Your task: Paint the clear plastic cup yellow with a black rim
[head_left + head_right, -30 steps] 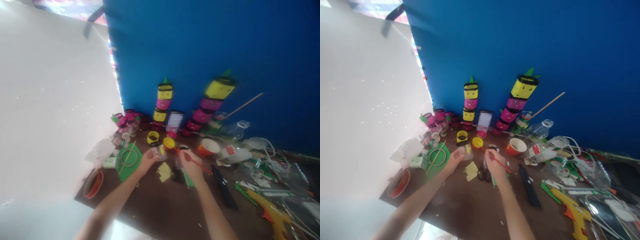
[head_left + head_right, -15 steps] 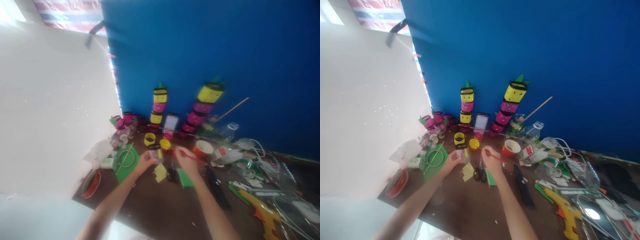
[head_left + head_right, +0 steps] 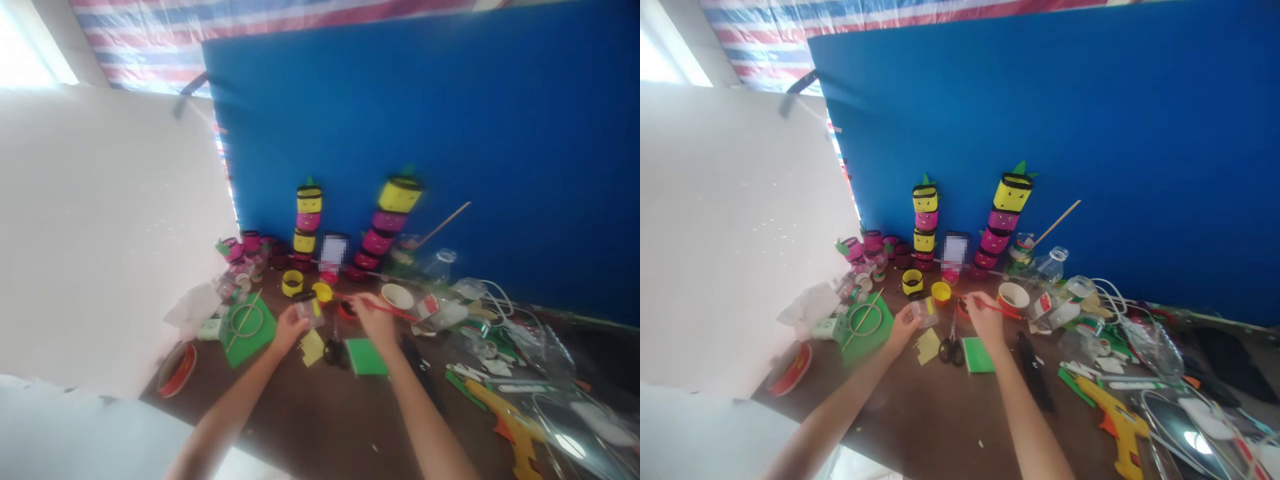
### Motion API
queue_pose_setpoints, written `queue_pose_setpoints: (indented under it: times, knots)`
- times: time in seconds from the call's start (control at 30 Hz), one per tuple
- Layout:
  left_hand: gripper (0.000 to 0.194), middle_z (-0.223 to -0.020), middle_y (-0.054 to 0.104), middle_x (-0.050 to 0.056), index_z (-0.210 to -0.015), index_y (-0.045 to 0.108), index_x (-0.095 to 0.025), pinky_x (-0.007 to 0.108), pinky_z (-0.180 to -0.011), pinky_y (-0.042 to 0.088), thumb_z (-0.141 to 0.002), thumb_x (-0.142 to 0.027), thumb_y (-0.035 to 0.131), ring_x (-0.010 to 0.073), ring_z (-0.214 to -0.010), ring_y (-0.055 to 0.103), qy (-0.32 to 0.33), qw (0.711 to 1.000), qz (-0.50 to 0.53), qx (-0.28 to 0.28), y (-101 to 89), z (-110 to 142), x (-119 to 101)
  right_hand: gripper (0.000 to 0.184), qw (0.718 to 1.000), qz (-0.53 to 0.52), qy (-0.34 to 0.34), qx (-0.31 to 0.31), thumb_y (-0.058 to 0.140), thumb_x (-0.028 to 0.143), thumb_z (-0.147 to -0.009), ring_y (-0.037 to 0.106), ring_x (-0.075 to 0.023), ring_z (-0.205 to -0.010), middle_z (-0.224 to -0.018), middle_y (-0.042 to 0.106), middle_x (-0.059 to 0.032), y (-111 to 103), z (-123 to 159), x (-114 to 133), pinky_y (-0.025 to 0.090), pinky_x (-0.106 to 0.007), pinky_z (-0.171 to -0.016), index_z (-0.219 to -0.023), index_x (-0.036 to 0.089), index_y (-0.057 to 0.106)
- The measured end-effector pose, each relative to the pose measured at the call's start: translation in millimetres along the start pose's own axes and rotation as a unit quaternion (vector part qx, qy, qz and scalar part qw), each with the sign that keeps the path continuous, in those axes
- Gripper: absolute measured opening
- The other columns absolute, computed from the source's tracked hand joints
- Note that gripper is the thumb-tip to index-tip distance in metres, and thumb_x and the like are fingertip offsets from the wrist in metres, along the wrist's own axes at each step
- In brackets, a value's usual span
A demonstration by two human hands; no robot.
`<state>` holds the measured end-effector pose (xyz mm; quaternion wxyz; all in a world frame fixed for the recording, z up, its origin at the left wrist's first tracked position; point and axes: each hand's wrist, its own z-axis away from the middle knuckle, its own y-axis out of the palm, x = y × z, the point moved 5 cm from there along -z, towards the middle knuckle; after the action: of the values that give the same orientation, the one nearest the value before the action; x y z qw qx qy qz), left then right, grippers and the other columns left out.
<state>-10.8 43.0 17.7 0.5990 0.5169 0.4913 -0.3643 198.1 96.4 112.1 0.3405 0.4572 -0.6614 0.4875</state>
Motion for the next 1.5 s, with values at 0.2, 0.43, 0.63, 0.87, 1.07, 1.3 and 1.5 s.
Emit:
queue_pose_setpoints:
  times: [0.2,0.43,0.63,0.87,1.07,1.3,1.5]
  knots:
    - [0.036,-0.087,0.069,0.007,-0.088,0.060,-0.014,0.036,-0.084,0.048,-0.060,-0.036,0.070,0.0206,-0.087,0.064,-0.001,1.000,-0.019,-0.012,0.0,-2.1,8.4,0.031,0.987,-0.131,0.022,-0.094,0.051,0.041,-0.079,0.067,-0.0185,-0.059,-0.070,0.070,-0.0091,-15.9,29.9,-25.5,0.054,-0.034,-0.058,-0.085,0.013,0.063]
    - [0.035,-0.087,0.070,0.007,-0.088,0.060,-0.014,0.036,-0.083,0.048,-0.059,-0.030,0.072,0.0204,-0.086,0.065,-0.013,0.999,-0.032,-0.003,-0.6,-4.7,13.3,0.023,0.970,-0.171,-0.009,-0.174,0.059,0.040,-0.075,0.064,-0.0165,-0.051,-0.058,0.066,-0.0025,-18.1,66.0,-37.5,0.052,-0.031,-0.052,-0.072,0.017,0.059]
    - [0.031,-0.085,0.070,0.006,-0.084,0.059,-0.015,0.037,-0.083,0.050,-0.058,-0.026,0.071,0.0212,-0.088,0.065,-0.034,0.998,-0.043,-0.011,-2.4,-5.4,13.4,0.011,0.984,-0.101,-0.059,-0.135,0.060,0.029,-0.076,0.068,-0.0195,-0.064,-0.072,0.070,-0.0055,-19.4,91.9,-16.2,0.055,-0.033,-0.060,-0.077,0.018,0.063]
    - [0.033,-0.084,0.070,0.005,-0.081,0.057,-0.016,0.035,-0.081,0.051,-0.053,-0.023,0.073,0.0191,-0.082,0.065,-0.041,0.998,-0.042,-0.026,-2.4,-5.4,13.2,0.003,0.987,-0.021,-0.133,-0.090,0.059,0.025,-0.076,0.069,-0.0198,-0.073,-0.080,0.071,-0.0064,-4.8,104.3,-8.4,0.057,-0.036,-0.067,-0.076,0.022,0.059]
    - [0.033,-0.085,0.069,0.006,-0.082,0.057,-0.015,0.038,-0.084,0.050,-0.053,-0.019,0.072,0.0190,-0.084,0.065,-0.042,0.997,-0.054,-0.035,-2.6,-5.1,11.3,0.004,0.979,0.033,-0.179,-0.095,0.059,0.027,-0.075,0.069,-0.0179,-0.067,-0.076,0.072,-0.0046,0.3,104.6,-10.4,0.057,-0.031,-0.062,-0.075,0.023,0.059]
    - [0.035,-0.083,0.069,0.004,-0.084,0.056,-0.016,0.036,-0.083,0.050,-0.053,-0.018,0.071,0.0179,-0.083,0.065,-0.048,0.997,-0.053,-0.027,-0.2,-3.5,9.2,0.005,0.973,0.074,-0.202,-0.084,0.058,0.029,-0.075,0.069,-0.0183,-0.064,-0.073,0.072,-0.0041,4.0,104.9,-10.2,0.058,-0.031,-0.061,-0.074,0.024,0.060]
    - [0.035,-0.086,0.069,0.006,-0.084,0.057,-0.015,0.035,-0.082,0.050,-0.053,-0.018,0.072,0.0182,-0.085,0.065,-0.049,0.997,-0.049,-0.029,-0.1,-3.7,9.3,0.001,0.974,0.078,-0.206,-0.061,0.057,0.023,-0.076,0.069,-0.0182,-0.067,-0.076,0.072,-0.0053,6.4,104.0,-1.3,0.057,-0.030,-0.061,-0.076,0.023,0.058]
